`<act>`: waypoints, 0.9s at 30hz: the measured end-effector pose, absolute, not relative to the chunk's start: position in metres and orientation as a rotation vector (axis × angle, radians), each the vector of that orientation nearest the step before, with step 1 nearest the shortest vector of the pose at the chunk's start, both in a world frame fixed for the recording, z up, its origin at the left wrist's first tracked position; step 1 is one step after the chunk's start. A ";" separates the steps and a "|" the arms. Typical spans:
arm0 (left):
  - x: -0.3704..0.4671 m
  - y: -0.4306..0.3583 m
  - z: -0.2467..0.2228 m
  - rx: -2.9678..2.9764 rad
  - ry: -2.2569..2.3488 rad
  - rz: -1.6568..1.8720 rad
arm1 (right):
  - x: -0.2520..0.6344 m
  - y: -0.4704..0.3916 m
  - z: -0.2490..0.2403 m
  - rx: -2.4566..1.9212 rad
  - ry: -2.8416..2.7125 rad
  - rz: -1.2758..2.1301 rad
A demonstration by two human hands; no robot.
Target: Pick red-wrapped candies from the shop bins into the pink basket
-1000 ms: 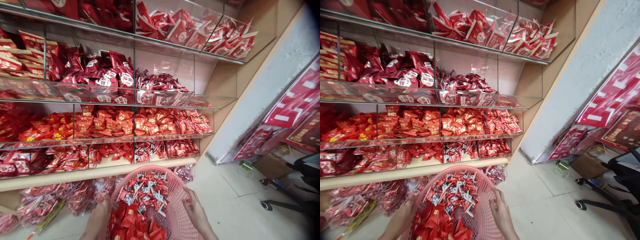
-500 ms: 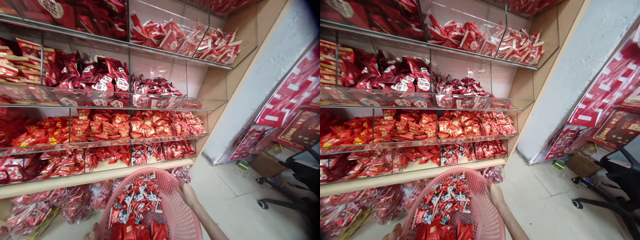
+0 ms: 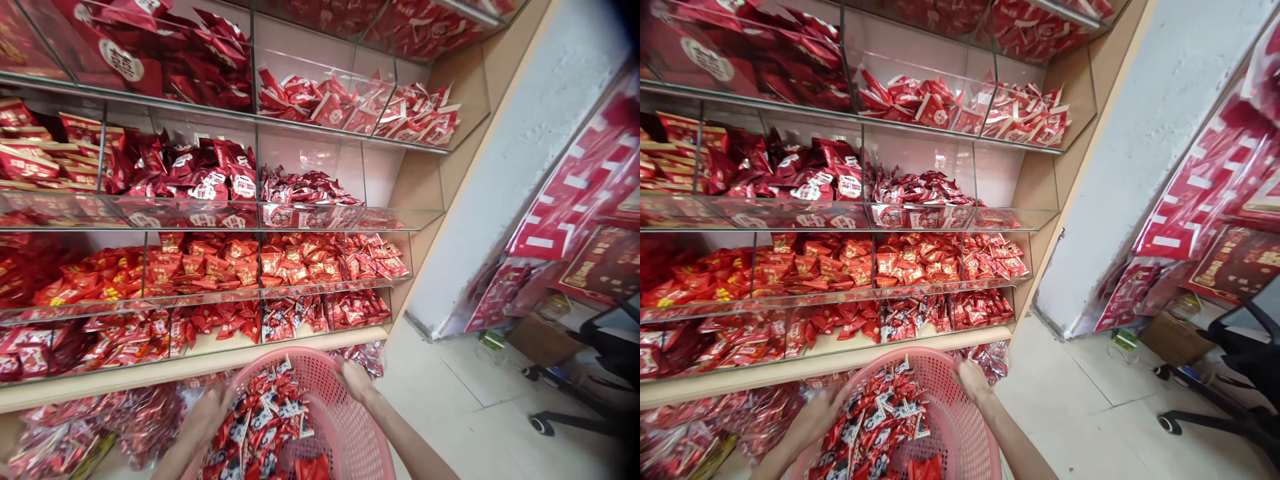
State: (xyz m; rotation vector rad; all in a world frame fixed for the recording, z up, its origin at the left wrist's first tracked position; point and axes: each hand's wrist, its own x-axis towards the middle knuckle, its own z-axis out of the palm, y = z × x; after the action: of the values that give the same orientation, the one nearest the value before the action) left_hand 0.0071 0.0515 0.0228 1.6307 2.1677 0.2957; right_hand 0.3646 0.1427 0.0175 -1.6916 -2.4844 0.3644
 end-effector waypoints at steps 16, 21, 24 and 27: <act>0.012 0.060 -0.011 1.488 2.125 0.845 | 0.330 0.166 0.025 -1.678 -2.650 0.182; 0.002 0.046 -0.001 1.480 2.168 0.778 | 0.326 0.161 0.030 -1.638 -2.616 0.220; -0.001 0.045 0.002 1.474 2.165 0.732 | 0.336 0.147 0.029 -1.627 -2.498 0.278; 0.001 0.048 0.001 1.503 2.184 0.757 | 0.352 0.130 0.022 -1.687 -2.365 0.325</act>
State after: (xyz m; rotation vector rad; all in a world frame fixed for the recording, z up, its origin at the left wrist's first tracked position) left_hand 0.0014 0.0479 0.0007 1.5030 2.1835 0.7569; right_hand 0.3525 0.1305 0.0223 -1.6870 -2.3651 0.3253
